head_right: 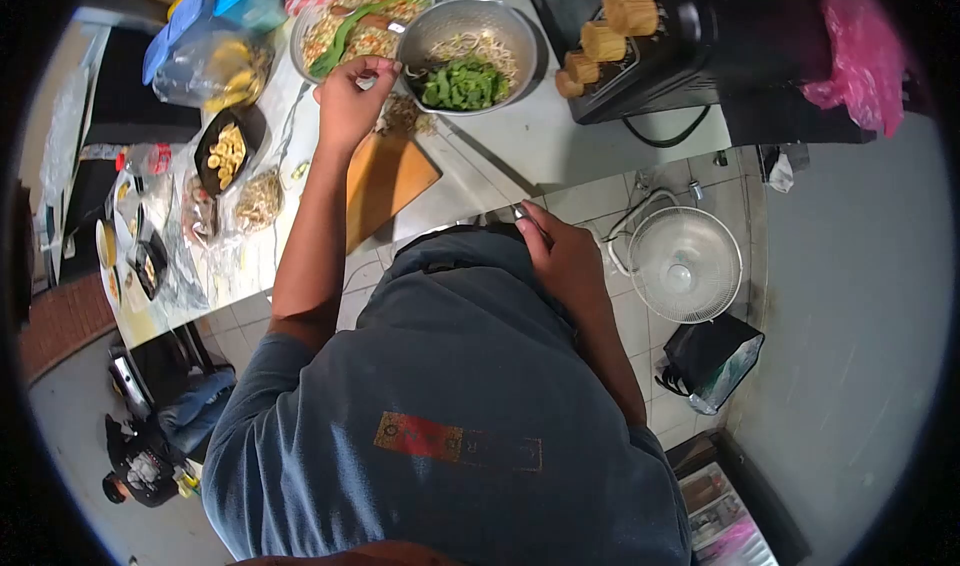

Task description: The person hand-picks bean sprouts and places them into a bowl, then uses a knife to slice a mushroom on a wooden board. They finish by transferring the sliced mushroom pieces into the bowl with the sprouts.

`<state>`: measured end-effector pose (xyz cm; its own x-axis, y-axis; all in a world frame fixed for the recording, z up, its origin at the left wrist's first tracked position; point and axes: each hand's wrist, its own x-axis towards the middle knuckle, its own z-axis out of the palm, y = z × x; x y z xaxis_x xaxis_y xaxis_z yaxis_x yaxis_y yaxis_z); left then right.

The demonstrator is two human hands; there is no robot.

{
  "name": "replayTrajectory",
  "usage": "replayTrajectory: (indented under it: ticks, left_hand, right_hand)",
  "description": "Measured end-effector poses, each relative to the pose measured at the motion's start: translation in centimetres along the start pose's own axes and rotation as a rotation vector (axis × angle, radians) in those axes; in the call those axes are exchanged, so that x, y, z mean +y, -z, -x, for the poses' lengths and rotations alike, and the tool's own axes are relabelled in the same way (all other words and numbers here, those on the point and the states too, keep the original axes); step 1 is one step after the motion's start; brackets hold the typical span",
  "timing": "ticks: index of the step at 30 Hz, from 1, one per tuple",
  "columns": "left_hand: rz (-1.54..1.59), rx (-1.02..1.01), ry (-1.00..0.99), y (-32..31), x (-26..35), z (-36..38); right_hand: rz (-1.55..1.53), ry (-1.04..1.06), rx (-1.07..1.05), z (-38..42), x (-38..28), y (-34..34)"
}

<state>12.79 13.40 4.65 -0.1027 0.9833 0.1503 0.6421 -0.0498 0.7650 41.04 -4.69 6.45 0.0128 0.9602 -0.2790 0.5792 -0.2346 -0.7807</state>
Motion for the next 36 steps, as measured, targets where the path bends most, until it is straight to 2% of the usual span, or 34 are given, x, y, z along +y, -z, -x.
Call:
replayTrajectory:
  ticks: [4,8,11,17,22,27,29,31,34,36]
  left_hand:
    - [-0.082,-0.028,-0.029,-0.4,1.9,-1.4]
    - [0.048,0.021,0.071,0.0,0.2,-1.2]
    - [0.015,0.041,0.077,0.8,-2.4,-0.7]
    - [-0.101,0.144,0.223,3.3,-3.8,2.2]
    - [0.022,0.255,0.306,6.1,-6.0,5.5]
    - [0.009,0.392,0.393,8.6,-8.5,9.6]
    - [0.038,0.393,0.455,9.3,-8.9,11.4]
    - [0.021,0.406,0.406,9.7,-9.3,12.8]
    - [-0.07,0.298,0.561,10.4,-9.0,14.7]
    - [-0.11,0.315,0.56,10.6,-9.5,15.5]
  right_hand:
    - [0.033,-0.034,-0.064,-0.7,0.2,1.3]
    - [0.063,-0.042,-0.122,-1.8,0.2,2.2]
    - [0.061,0.067,-0.146,-3.0,0.3,2.1]
    - [0.084,0.099,-0.267,-5.7,-0.4,1.5]
    - [0.095,0.206,-0.327,-7.7,-0.9,0.3]
    - [0.102,0.248,-0.427,-9.1,-3.2,-0.4]
    - [0.119,0.265,-0.466,-9.6,-3.6,-0.8]
    - [0.11,0.329,-0.477,-10.1,-3.8,-1.4]
    - [0.104,0.415,-0.476,-10.6,-4.1,-2.1]
    - [0.104,0.418,-0.493,-10.9,-4.4,-2.4]
